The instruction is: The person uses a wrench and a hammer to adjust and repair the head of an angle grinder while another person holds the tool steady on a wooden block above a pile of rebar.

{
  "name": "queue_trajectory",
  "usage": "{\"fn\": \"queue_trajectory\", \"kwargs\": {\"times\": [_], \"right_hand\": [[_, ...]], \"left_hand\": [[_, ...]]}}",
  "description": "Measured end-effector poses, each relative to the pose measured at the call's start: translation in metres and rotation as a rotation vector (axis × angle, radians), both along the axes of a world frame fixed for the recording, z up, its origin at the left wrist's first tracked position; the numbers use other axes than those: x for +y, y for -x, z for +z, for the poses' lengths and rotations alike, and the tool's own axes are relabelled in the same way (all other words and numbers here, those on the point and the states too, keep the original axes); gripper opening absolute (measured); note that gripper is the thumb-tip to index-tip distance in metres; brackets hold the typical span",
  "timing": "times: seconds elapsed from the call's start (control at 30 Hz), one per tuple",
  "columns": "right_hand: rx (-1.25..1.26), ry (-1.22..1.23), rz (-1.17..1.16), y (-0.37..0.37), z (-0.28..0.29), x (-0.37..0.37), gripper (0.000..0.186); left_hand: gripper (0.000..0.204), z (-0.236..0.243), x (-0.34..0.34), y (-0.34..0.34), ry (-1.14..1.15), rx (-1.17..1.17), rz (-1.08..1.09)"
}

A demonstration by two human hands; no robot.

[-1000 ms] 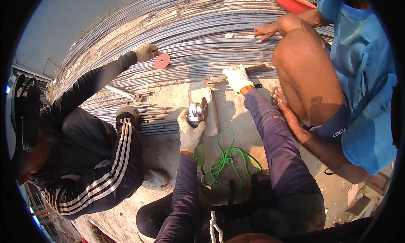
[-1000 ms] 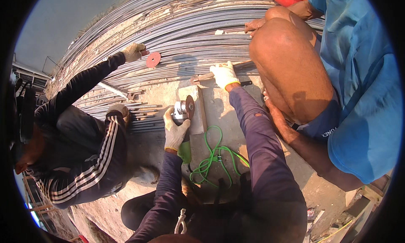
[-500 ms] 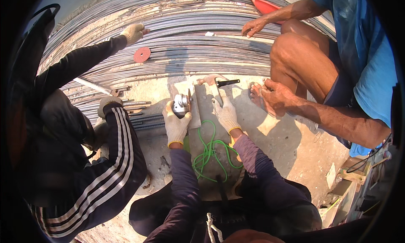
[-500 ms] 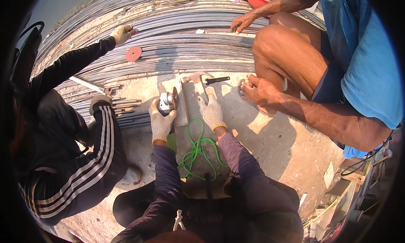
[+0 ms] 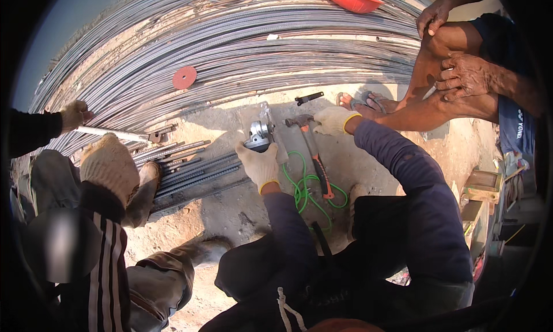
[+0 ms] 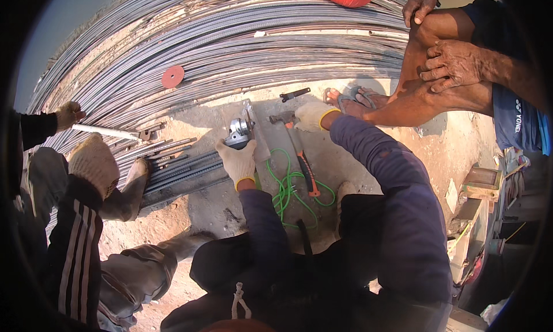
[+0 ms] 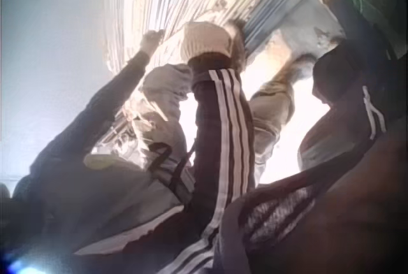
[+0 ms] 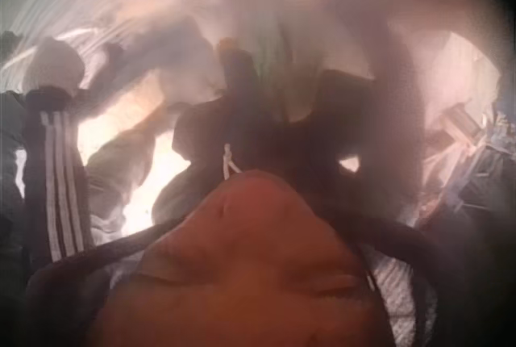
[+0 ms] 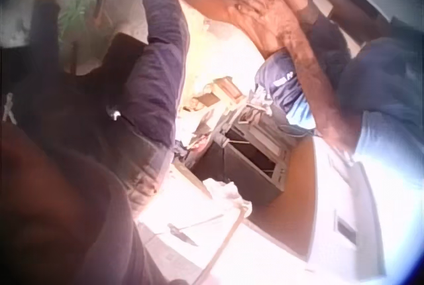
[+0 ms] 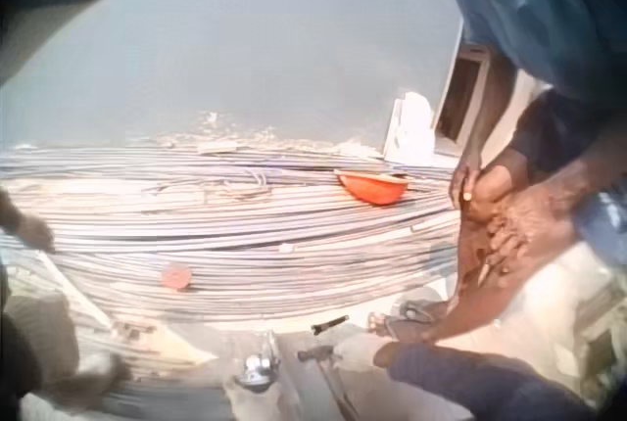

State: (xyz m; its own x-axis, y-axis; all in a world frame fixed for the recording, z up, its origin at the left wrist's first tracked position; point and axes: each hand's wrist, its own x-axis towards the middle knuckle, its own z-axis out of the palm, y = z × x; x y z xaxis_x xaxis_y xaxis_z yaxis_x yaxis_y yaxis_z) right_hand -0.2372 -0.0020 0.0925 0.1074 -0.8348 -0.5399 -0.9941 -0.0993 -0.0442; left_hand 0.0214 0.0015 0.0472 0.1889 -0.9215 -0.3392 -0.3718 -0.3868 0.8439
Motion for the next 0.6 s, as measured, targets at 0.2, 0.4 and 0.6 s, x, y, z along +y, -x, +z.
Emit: {"fn": "queue_trajectory", "kwargs": {"times": [0.2,0.4,0.6], "right_hand": [[-0.191,-0.125,-0.012,0.005,0.007,0.021,0.041],[-0.482,-0.071,0.038,-0.013,-0.085,0.024,0.042],[-0.821,0.106,-0.180,0.067,-0.074,-0.027,0.034]], "left_hand": [[0.091,-0.010,0.014,0.028,-0.037,-0.035,-0.171],[0.099,-0.006,-0.011,-0.002,-0.041,-0.047,-0.273],[0.094,0.000,-0.017,0.003,-0.134,-0.157,-0.272]]}}
